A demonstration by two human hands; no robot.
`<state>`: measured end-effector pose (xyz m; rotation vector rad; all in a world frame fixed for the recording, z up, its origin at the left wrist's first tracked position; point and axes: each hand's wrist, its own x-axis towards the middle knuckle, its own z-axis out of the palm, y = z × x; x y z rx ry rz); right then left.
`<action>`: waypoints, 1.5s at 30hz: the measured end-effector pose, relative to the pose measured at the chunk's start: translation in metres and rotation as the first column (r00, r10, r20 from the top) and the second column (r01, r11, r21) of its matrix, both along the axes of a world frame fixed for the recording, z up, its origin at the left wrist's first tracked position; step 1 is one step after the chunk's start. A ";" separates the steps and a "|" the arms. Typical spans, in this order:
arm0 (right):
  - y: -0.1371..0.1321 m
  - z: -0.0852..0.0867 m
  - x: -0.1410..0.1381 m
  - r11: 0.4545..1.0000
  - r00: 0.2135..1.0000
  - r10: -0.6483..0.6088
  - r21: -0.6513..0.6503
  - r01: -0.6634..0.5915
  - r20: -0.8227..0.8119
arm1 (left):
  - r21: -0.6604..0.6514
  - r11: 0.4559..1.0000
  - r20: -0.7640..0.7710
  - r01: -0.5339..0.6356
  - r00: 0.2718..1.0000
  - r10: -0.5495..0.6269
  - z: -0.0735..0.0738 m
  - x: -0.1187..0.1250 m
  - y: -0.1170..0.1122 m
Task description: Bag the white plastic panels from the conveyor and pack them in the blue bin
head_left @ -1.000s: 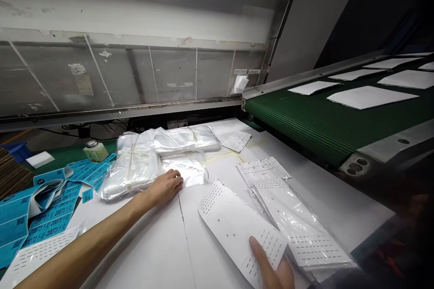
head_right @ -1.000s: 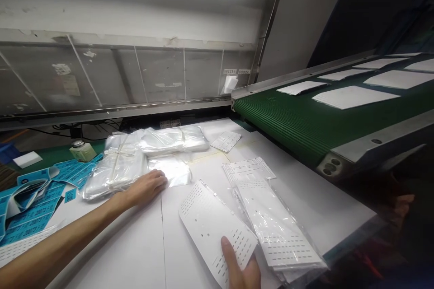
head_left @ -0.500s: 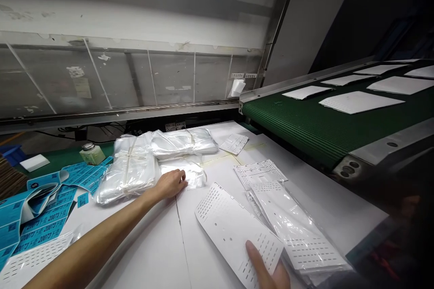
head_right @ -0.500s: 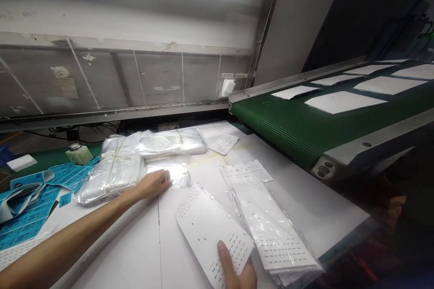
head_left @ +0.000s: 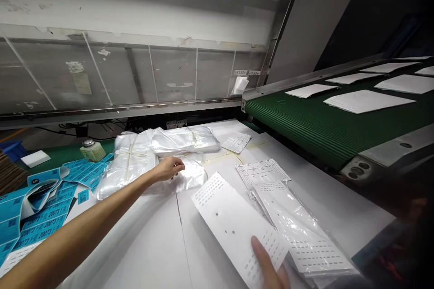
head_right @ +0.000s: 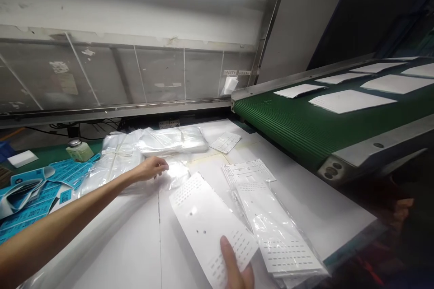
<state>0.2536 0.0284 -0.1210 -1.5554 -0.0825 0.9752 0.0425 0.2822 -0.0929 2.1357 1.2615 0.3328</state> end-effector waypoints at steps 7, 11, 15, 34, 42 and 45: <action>0.042 0.005 -0.101 0.959 0.996 0.020 0.281 -0.044 0.087 | -0.111 0.994 0.064 -0.005 0.998 0.012 0.007 0.001 0.015; 0.051 0.001 -0.124 0.950 0.973 0.087 0.277 -0.146 0.213 | -0.047 0.999 0.055 0.006 0.999 -0.004 0.011 0.004 0.016; 0.052 -0.001 -0.119 0.888 0.942 0.302 0.317 -0.334 0.148 | 0.050 0.999 0.016 0.007 1.000 -0.007 0.015 0.005 0.015; 0.082 0.009 -0.096 0.857 0.968 0.251 0.468 -0.215 -0.015 | 0.246 0.967 -0.078 0.064 0.996 -0.046 0.017 0.002 0.005; 0.117 -0.011 -0.124 0.885 0.953 0.200 0.460 -0.076 -0.229 | 0.403 0.892 -0.199 0.204 0.971 -0.132 0.016 0.001 -0.018; 0.131 -0.012 -0.139 0.877 0.939 0.192 0.479 -0.034 -0.285 | 0.438 0.860 -0.250 0.260 0.955 -0.161 0.013 -0.001 -0.026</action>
